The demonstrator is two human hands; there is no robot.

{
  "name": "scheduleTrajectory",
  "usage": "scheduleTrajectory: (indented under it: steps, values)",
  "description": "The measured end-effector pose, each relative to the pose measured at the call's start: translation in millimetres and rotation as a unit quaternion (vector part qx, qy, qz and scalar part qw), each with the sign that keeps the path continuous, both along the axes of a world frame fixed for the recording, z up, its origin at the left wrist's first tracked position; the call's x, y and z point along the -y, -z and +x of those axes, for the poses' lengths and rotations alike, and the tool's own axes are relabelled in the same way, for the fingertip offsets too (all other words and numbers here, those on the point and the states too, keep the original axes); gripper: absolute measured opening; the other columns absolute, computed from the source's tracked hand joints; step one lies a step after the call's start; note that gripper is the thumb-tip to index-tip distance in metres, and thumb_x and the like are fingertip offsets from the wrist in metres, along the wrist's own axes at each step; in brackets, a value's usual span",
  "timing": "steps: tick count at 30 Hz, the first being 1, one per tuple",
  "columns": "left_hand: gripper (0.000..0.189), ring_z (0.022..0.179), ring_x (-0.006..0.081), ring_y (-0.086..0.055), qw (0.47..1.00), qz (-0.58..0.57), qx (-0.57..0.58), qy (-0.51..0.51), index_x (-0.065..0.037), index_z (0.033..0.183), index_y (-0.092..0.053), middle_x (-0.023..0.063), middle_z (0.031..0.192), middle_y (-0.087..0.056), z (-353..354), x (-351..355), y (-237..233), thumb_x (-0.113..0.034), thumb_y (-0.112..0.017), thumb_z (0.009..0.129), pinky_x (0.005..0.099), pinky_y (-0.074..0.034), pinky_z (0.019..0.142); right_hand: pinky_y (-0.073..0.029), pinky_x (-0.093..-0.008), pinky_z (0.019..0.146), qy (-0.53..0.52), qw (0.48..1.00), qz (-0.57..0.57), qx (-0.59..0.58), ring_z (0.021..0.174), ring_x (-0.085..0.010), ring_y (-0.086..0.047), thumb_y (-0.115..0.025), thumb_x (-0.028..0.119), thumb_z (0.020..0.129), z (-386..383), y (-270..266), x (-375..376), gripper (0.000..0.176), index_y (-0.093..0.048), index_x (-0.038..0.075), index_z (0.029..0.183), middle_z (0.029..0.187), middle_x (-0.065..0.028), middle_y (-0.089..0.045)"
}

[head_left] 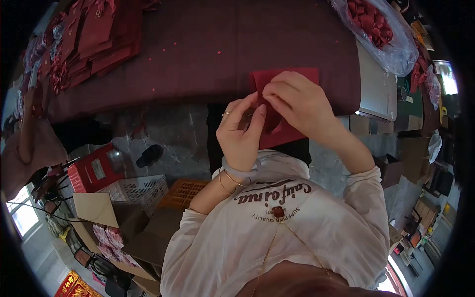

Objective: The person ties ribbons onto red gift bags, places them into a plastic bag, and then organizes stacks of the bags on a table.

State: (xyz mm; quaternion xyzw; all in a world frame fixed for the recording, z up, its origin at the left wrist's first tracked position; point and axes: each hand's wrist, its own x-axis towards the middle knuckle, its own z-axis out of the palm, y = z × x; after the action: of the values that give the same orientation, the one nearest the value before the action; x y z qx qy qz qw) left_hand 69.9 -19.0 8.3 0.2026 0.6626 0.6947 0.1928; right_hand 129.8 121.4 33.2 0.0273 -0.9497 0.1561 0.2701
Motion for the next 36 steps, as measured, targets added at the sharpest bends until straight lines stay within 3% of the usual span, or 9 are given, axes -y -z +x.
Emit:
scheduleTrajectory:
  steps: [2, 14, 16, 17, 19, 21, 28, 32, 36]
  values:
    - [0.027, 0.082, 0.0072, -0.055, 1.0, 0.007, -0.003, -0.004, 0.001, 0.108, -0.06, 0.0031, 0.096, -0.057, 1.2, -1.7, -1.4, 0.002, -0.061, 0.081, 0.0193, -0.046, 0.073, -0.048, -0.0296, 0.061, 0.002, 0.959, -0.274, 0.073, 0.076, -0.0211, -0.057, -0.067, 0.007, 0.072, -1.1, 2.5, -5.1, 0.017, -0.062, 0.002, 0.089, 0.092, -0.0074, -0.054]
    - [0.032, 0.086, 0.0072, -0.052, 0.964, 0.066, 0.255, 0.018, -0.001, 0.115, -0.056, 0.0036, 0.1, -0.056, -9.2, -7.1, -6.2, 0.001, -0.058, 0.084, 0.0191, -0.044, 0.074, -0.046, -0.0254, 0.073, 0.041, 0.901, -0.429, 0.05, 0.08, -0.0142, -0.058, -0.06, 0.013, 0.086, -7.2, 21.3, -11.7, 0.015, -0.067, 0.004, 0.095, 0.092, -0.0058, -0.059]
    - [0.034, 0.082, 0.0125, -0.053, 0.997, -0.011, -0.054, 0.053, -0.002, 0.111, -0.058, 0.0068, 0.096, -0.054, -20.7, -7.2, 5.3, 0.003, -0.06, 0.078, 0.0234, -0.045, 0.071, -0.045, -0.0267, 0.081, -0.015, 0.794, -0.603, 0.076, 0.091, -0.0161, -0.058, -0.042, 0.03, 0.095, -2.4, 23.3, -29.0, 0.037, -0.062, 0.0, 0.104, 0.1, -0.0083, -0.06]
    - [0.034, 0.082, 0.0125, -0.053, 0.997, -0.011, -0.056, 0.056, -0.002, 0.111, -0.058, 0.0068, 0.096, -0.054, -25.5, -9.1, 8.3, 0.003, -0.06, 0.078, 0.0234, -0.045, 0.071, -0.045, -0.0269, 0.083, -0.027, 0.723, -0.687, 0.068, 0.096, -0.0171, -0.057, -0.035, 0.035, 0.097, -1.5, 25.0, -35.5, 0.046, -0.059, -0.002, 0.109, 0.103, -0.0102, -0.059]
    - [0.035, 0.078, 0.0195, -0.052, 0.953, -0.119, -0.278, 0.001, -0.003, 0.105, -0.06, 0.0086, 0.09, -0.051, -33.8, -14.7, 8.9, 0.004, -0.063, 0.07, 0.0291, -0.044, 0.07, -0.044, -0.0293, 0.09, -0.031, 0.683, -0.729, 0.048, 0.103, -0.0199, -0.056, -0.027, 0.041, 0.098, -1.3, 28.6, -41.2, 0.055, -0.052, -0.005, 0.115, 0.107, -0.0151, -0.058]
    - [0.033, 0.077, 0.0239, -0.05, 0.959, -0.127, -0.253, -0.006, -0.002, 0.097, -0.06, 0.0083, 0.085, -0.05, -36.9, -22.8, 10.5, 0.005, -0.065, 0.065, 0.0334, -0.043, 0.07, -0.044, -0.032, 0.092, -0.039, 0.595, -0.803, 0.016, 0.104, -0.0221, -0.055, -0.027, 0.04, 0.098, -1.2, 29.7, -44.2, 0.055, -0.051, -0.007, 0.115, 0.109, -0.0167, -0.057]
    - [0.01, 0.075, 0.0283, -0.053, 0.908, -0.14, -0.386, 0.08, -0.002, 0.076, -0.059, 0.0088, 0.078, -0.055, -56.0, -20.9, 3.2, 0.003, -0.06, 0.068, 0.035, -0.042, 0.065, -0.044, -0.0341, 0.093, -0.032, 0.65, -0.759, -0.006, 0.104, -0.024, -0.056, -0.028, 0.037, 0.098, -1.6, 36.4, -43.1, 0.052, -0.052, -0.007, 0.111, 0.109, -0.0177, -0.057]
    - [0.006, 0.07, 0.0139, -0.05, 0.958, -0.148, -0.193, 0.154, 0.001, 0.076, -0.06, 0.0055, 0.073, -0.054, -96.6, 21.7, -17.1, -0.005, -0.062, 0.076, 0.0247, -0.039, 0.065, -0.044, -0.0347, 0.094, -0.049, 0.651, -0.757, -0.017, 0.104, -0.0244, -0.056, -0.029, 0.035, 0.098, -2.1, 41.6, -45.6, 0.05, -0.052, -0.007, 0.11, 0.11, -0.0194, -0.057]
    - [0.015, 0.076, 0.0108, -0.05, 0.986, -0.164, -0.022, 0.02, -0.001, 0.084, -0.064, 0.0034, 0.078, -0.053, -130.4, 74.6, -5.1, -0.015, -0.057, 0.088, 0.0247, -0.039, 0.067, -0.044, -0.0342, 0.094, -0.049, 0.668, -0.743, -0.007, 0.102, -0.0233, -0.057, -0.033, 0.032, 0.098, -3.4, 39.8, -43.2, 0.045, -0.055, -0.006, 0.106, 0.107, -0.017, -0.058]
